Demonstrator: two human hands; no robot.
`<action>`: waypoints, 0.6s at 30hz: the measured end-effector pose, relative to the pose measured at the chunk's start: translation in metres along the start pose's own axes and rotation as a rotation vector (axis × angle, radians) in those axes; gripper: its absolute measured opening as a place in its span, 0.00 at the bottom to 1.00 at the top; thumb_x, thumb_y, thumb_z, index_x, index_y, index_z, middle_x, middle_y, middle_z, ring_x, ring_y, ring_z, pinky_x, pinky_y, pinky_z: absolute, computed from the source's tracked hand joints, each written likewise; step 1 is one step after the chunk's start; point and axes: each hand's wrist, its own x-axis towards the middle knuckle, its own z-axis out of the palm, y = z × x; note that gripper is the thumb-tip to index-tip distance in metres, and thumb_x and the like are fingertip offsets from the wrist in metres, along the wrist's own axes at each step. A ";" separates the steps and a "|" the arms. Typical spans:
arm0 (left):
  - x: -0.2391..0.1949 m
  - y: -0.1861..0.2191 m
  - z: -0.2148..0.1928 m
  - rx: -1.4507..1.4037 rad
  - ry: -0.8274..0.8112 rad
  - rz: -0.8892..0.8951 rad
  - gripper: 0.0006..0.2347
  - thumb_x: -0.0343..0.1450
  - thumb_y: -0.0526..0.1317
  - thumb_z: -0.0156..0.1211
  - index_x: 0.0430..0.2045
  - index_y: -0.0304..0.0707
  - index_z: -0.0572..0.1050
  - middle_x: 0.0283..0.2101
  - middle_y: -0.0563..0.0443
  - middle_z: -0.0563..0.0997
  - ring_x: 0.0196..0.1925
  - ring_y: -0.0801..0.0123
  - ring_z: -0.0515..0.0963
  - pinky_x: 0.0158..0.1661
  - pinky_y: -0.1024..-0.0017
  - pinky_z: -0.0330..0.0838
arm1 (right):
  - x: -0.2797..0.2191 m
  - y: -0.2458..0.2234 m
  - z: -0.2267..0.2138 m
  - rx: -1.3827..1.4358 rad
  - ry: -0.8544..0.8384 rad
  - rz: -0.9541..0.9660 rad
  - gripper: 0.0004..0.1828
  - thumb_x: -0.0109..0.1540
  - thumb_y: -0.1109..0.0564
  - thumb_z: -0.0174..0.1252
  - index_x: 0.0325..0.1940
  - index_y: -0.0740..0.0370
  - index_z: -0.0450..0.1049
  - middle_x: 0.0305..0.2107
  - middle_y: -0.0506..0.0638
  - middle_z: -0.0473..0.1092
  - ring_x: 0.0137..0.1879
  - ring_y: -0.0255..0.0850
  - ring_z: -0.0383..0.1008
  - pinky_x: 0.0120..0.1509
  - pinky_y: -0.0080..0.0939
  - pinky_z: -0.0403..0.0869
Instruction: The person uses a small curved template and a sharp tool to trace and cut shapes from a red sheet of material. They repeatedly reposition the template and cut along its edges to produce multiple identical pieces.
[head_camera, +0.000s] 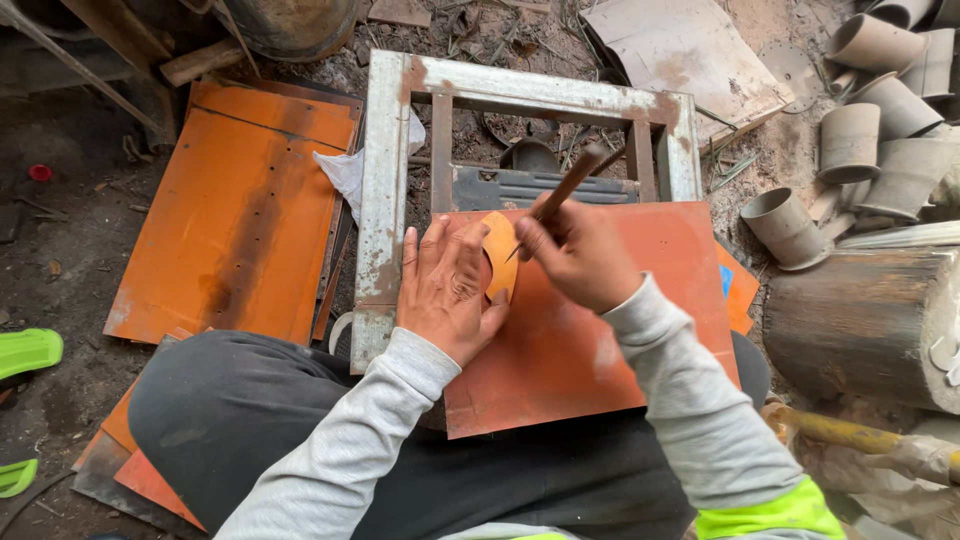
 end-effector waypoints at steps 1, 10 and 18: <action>0.000 -0.001 0.001 0.003 -0.007 -0.004 0.36 0.60 0.45 0.70 0.63 0.40 0.58 0.61 0.41 0.69 0.72 0.43 0.58 0.72 0.43 0.41 | -0.002 0.001 0.008 0.037 -0.022 0.006 0.09 0.69 0.57 0.57 0.43 0.68 0.76 0.29 0.50 0.77 0.35 0.33 0.78 0.40 0.35 0.77; 0.002 -0.004 0.002 0.000 -0.016 -0.033 0.42 0.56 0.47 0.73 0.63 0.41 0.52 0.63 0.46 0.70 0.71 0.45 0.57 0.72 0.43 0.37 | -0.003 -0.008 0.025 -0.062 -0.047 0.074 0.12 0.65 0.56 0.58 0.46 0.69 0.76 0.28 0.52 0.79 0.32 0.34 0.79 0.36 0.37 0.77; 0.004 0.001 -0.001 0.045 -0.013 -0.066 0.43 0.57 0.49 0.73 0.64 0.38 0.52 0.57 0.42 0.73 0.66 0.44 0.61 0.71 0.43 0.37 | 0.011 -0.008 0.015 -0.105 -0.080 -0.084 0.06 0.65 0.61 0.61 0.40 0.68 0.77 0.22 0.53 0.74 0.26 0.35 0.71 0.30 0.38 0.71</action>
